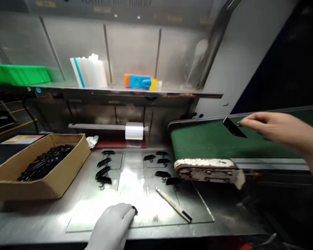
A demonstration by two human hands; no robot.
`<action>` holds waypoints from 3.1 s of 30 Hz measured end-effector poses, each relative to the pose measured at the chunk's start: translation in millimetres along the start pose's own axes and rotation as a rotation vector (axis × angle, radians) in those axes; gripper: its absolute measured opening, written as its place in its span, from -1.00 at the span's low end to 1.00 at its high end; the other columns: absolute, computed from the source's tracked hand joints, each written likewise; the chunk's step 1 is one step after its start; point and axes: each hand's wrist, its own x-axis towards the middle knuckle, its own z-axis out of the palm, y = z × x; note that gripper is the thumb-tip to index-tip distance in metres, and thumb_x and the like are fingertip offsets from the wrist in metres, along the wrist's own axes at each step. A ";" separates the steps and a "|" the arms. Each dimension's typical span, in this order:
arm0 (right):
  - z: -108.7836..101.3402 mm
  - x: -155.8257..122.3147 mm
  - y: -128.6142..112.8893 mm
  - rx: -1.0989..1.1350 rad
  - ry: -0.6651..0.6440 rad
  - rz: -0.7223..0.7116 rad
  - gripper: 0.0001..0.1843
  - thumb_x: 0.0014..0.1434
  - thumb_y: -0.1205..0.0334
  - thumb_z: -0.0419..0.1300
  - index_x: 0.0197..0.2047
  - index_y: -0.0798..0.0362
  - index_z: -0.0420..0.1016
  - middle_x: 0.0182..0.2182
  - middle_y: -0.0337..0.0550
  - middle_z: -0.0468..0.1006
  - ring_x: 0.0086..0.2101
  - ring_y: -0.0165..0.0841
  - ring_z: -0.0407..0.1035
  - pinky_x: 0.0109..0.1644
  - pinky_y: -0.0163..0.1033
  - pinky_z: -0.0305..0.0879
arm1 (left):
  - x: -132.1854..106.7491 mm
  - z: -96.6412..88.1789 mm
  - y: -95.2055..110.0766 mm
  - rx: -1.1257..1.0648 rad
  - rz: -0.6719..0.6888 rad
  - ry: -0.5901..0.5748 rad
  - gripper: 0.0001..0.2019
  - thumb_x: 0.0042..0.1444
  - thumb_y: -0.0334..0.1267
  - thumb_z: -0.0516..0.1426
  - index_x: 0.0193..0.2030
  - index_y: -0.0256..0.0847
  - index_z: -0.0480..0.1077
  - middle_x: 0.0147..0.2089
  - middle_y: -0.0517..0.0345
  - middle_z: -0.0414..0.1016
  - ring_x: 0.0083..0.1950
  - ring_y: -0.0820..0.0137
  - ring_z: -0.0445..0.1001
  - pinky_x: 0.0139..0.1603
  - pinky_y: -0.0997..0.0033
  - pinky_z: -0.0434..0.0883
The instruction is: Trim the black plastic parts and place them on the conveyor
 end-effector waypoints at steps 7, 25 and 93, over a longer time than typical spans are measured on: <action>165.0 -231.7 -102.2 0.686 -0.549 0.179 -0.72 0.24 0.02 0.26 -0.40 0.00 0.42 -0.44 -0.23 0.43 -0.37 -0.31 0.31 -0.28 -0.19 0.29 | -45.0 -2.7 27.7 -0.378 -0.254 0.075 -0.70 0.33 -0.38 0.12 0.16 -0.11 0.47 0.16 -0.09 0.58 0.16 0.09 0.52 0.21 0.05 0.46; 232.7 -341.5 -138.4 0.873 -0.870 0.667 -0.82 0.16 0.10 0.22 -0.40 -0.02 0.37 -0.48 -0.31 0.35 -0.44 -0.39 0.22 -0.38 -0.27 0.22 | -106.6 19.1 74.3 -2.011 -0.788 0.141 -0.56 0.39 -0.08 0.13 0.33 -0.19 0.38 -0.16 -0.03 0.73 -0.22 0.35 0.70 -0.31 0.57 0.55; 238.5 -358.9 -93.2 0.953 -0.796 -0.341 -0.64 0.35 0.46 0.21 0.16 0.00 0.54 -0.04 -0.05 0.64 -0.05 -0.29 0.53 0.03 -0.19 0.50 | -139.2 24.7 74.1 -1.964 -0.909 0.144 -0.53 0.37 0.03 0.13 0.27 -0.21 0.45 -0.18 -0.08 0.73 -0.23 0.27 0.70 -0.32 0.46 0.57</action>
